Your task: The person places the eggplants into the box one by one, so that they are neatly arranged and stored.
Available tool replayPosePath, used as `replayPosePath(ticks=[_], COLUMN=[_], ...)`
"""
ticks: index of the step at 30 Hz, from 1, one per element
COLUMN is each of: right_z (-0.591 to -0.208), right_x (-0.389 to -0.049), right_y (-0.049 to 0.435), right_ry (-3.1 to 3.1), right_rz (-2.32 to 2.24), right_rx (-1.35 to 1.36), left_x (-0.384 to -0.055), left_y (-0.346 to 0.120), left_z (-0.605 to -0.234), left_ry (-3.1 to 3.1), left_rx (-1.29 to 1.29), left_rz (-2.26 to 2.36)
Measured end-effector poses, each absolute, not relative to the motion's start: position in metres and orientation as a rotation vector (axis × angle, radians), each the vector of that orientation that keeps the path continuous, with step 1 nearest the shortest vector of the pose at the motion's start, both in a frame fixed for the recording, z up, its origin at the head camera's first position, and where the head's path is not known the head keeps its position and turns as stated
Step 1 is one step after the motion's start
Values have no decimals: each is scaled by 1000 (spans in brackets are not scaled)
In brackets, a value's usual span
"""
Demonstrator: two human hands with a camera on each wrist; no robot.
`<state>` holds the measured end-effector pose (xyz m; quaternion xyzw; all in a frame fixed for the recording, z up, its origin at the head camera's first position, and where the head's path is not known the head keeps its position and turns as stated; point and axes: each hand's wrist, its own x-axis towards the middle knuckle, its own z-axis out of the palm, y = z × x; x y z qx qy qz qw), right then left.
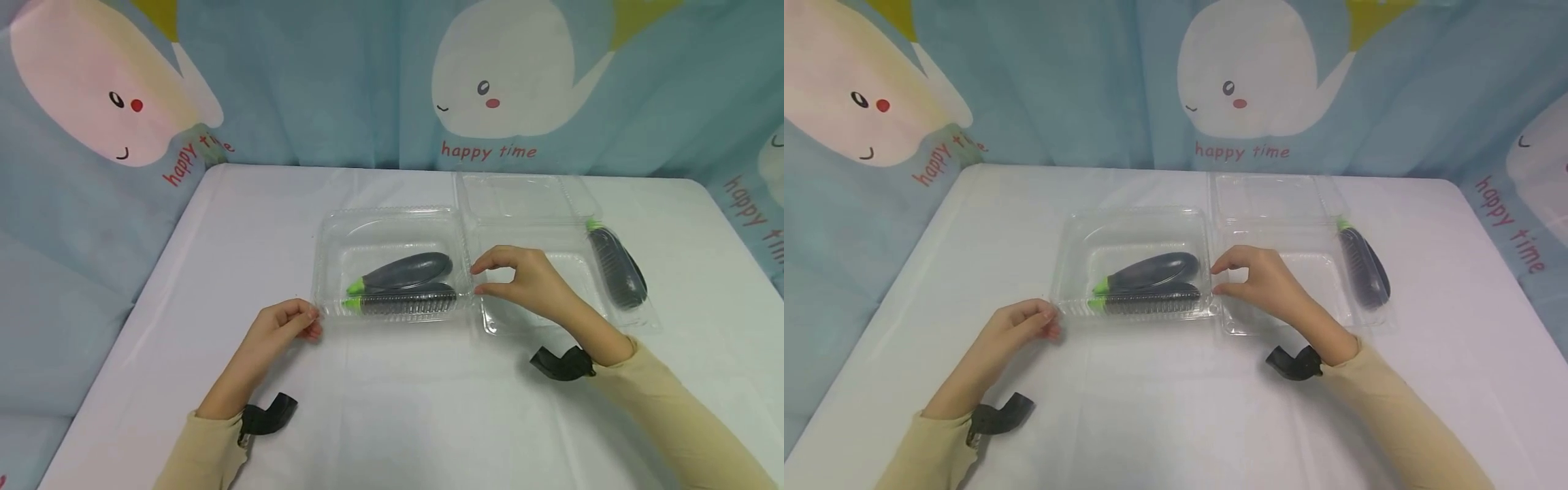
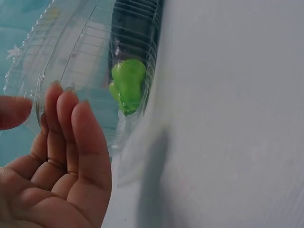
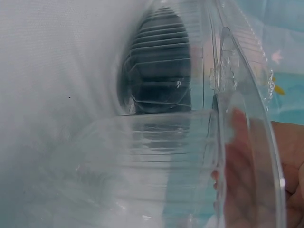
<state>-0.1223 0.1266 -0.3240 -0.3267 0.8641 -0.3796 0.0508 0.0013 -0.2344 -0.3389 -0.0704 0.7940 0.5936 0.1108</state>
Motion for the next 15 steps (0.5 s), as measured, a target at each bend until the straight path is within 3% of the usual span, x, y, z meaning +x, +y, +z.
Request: replayPosePath(ticks=[15], right_z=[-325], right_x=[-123], right_y=[125], right_ry=[2630], right_rz=[-1161], right_rx=[-995], left_x=[0], left_y=[-233], left_z=[-349], left_ry=[2194], left_rx=[-246], left_rz=[1957])
